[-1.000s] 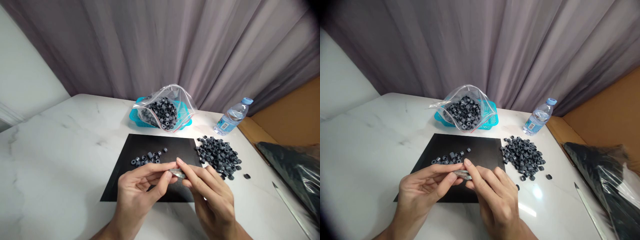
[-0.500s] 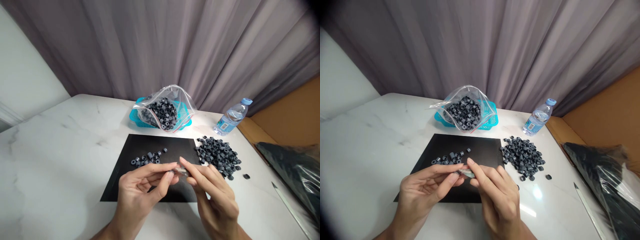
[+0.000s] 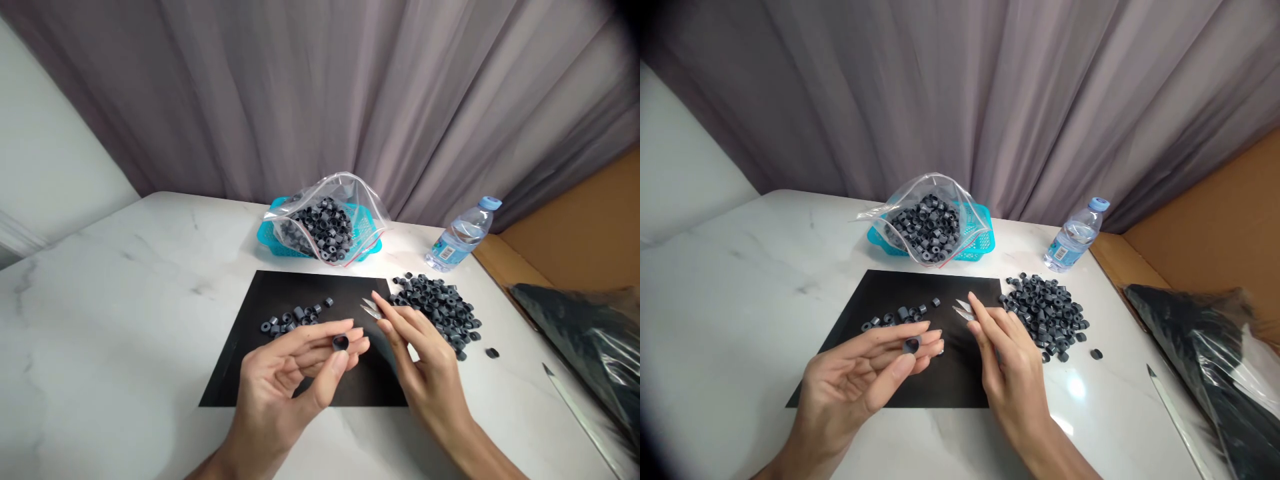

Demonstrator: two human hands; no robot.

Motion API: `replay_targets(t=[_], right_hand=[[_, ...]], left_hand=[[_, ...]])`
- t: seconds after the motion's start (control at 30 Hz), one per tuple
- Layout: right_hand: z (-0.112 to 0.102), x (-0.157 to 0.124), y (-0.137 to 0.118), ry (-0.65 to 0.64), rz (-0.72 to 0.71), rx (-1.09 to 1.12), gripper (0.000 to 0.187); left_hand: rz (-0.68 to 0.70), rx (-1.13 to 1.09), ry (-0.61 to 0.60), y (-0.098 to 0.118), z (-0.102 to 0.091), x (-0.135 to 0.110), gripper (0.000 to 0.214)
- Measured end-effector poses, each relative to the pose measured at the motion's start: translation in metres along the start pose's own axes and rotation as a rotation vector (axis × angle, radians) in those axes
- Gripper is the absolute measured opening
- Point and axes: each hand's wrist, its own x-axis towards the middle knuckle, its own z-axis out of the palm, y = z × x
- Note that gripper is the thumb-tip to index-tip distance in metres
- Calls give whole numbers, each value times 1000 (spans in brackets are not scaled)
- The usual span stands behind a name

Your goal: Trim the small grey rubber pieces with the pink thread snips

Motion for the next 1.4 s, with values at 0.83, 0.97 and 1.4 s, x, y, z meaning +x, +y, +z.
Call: replay_targets(t=[0.83,0.97,1.4], right_hand=[[-3,-1,-7,-197,-94,268,45],[0,1,-11,-169,-61,324,37],[-43,25,72,41,61,-477,29]], left_hand=[[-63,403,-56,-9,-10,16,28],[-58,444,-109,-8,-10,17,25],[382,1281,1,-16,-34,65,18]])
